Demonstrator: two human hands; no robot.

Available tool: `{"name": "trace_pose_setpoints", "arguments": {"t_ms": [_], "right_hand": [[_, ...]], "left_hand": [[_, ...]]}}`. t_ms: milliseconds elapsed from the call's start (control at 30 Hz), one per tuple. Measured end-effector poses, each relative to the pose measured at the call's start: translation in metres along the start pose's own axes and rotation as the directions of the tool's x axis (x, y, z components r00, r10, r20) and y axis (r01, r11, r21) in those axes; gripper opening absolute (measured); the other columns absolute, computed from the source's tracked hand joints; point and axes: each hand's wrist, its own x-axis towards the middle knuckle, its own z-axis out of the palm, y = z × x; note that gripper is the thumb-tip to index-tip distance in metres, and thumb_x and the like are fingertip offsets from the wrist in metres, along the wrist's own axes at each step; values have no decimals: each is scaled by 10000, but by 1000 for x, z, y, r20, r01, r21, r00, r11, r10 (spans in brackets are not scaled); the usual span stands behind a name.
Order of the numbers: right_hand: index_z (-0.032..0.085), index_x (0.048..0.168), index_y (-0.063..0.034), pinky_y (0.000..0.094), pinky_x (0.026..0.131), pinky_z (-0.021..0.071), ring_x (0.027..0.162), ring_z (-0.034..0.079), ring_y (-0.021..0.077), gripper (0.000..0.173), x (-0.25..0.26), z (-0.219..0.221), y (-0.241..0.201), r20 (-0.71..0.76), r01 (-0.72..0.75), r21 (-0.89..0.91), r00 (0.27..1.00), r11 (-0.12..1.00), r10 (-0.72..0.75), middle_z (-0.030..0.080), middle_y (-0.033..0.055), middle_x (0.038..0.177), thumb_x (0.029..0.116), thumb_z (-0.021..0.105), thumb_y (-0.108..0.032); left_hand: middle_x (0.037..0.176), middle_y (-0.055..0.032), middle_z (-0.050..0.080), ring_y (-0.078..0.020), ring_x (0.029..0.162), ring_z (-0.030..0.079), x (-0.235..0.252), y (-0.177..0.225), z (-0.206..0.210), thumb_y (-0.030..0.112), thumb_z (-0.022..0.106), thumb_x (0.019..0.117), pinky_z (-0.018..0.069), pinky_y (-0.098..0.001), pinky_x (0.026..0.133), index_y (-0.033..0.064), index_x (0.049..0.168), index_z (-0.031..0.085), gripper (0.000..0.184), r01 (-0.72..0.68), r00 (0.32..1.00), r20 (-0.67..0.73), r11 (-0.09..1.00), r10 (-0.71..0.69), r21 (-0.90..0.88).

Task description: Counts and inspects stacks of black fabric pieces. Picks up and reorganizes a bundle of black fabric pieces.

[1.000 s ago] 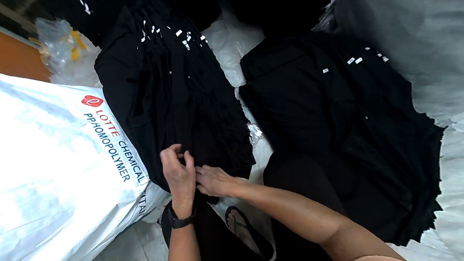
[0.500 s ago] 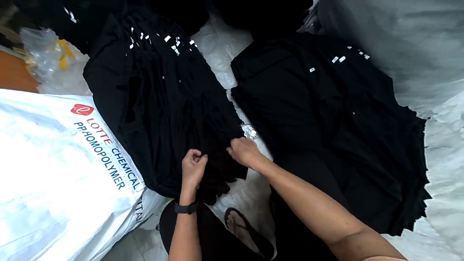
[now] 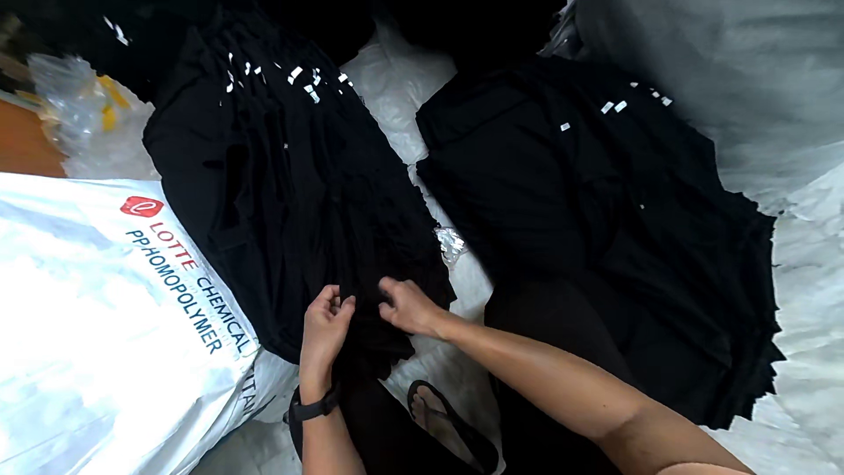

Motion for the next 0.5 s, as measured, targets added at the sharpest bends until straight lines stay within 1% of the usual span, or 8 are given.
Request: {"name": "trace_pose_setpoints", "arguments": {"t_ms": [67, 100, 133, 200, 333, 367, 433, 500], "right_hand": [[574, 1299, 65, 504, 937, 512, 1048, 666, 374, 319, 1, 18, 0, 44, 162, -11, 986, 987, -161, 672, 266, 1112, 1000, 539, -40], [532, 1392, 52, 511, 1018, 484, 1171, 631, 382, 405, 2, 26, 0, 113, 206, -34, 973, 978, -201, 642, 267, 1252, 993, 551, -19], [432, 1517, 20, 530, 1110, 421, 1337, 531, 390, 546, 2, 31, -1, 207, 218, -94, 959, 972, -195, 539, 249, 1449, 993, 575, -32], [362, 1566, 5, 597, 1092, 387, 1423, 406, 441, 637, -1, 40, -3, 308, 234, -259, 940, 937, -150, 390, 233, 1584, 997, 621, -115], [589, 1357, 41, 587, 1134, 340, 1404, 443, 424, 427, -15, 33, -10, 382, 169, -399, 924, 901, -4, 514, 250, 1478, 1009, 625, -204], [611, 1305, 63, 615, 1111, 345, 1395, 434, 453, 403, -16, 26, -12, 446, 176, -435, 894, 883, 41, 510, 280, 1457, 1016, 628, -217], [596, 1360, 38, 658, 1062, 387, 1364, 457, 471, 440, -15, 5, -7, 493, 157, -416, 867, 896, 77, 495, 270, 1474, 1018, 643, -235], [680, 1260, 14, 659, 1003, 445, 1226, 590, 445, 352, -20, -25, -1, 307, -20, -334, 943, 942, 129, 640, 253, 1295, 1027, 617, -243]], "left_hand": [[1055, -209, 660, -235, 829, 651, -5, 10, -1, 63, 633, 963, 548, -400, 756, -81, 1248, 594, 322, -100, 989, -91, 977, 119, 190], [1121, -259, 646, -292, 878, 670, -6, 15, 3, 62, 634, 952, 562, -435, 772, -99, 1273, 566, 366, -176, 964, -149, 951, 219, 254], [1134, -280, 644, -323, 900, 678, -6, 21, 8, 65, 628, 948, 568, -452, 778, -103, 1271, 569, 368, -239, 937, -179, 926, 299, 292], [1046, -252, 682, -317, 879, 698, -1, 40, 20, 76, 626, 972, 579, -458, 781, -94, 1198, 624, 283, -277, 944, -101, 920, 314, 277], [1106, -235, 699, -364, 1040, 688, 42, 48, 67, 352, 643, 1019, 531, -554, 946, -56, 1217, 641, 454, -66, 981, 196, 952, 7, 298], [1128, -243, 685, -380, 1057, 677, 54, 38, 78, 348, 674, 998, 523, -570, 951, -63, 1196, 644, 456, -64, 980, 198, 952, 4, 298], [1104, -236, 662, -364, 1010, 653, 63, 28, 80, 222, 710, 975, 519, -554, 908, -64, 1059, 669, 301, -41, 980, 197, 974, -3, 221], [989, -183, 635, -276, 887, 617, 58, 24, 71, 119, 670, 973, 515, -478, 817, -51, 954, 630, 176, 36, 980, 189, 994, -55, 105]]}}
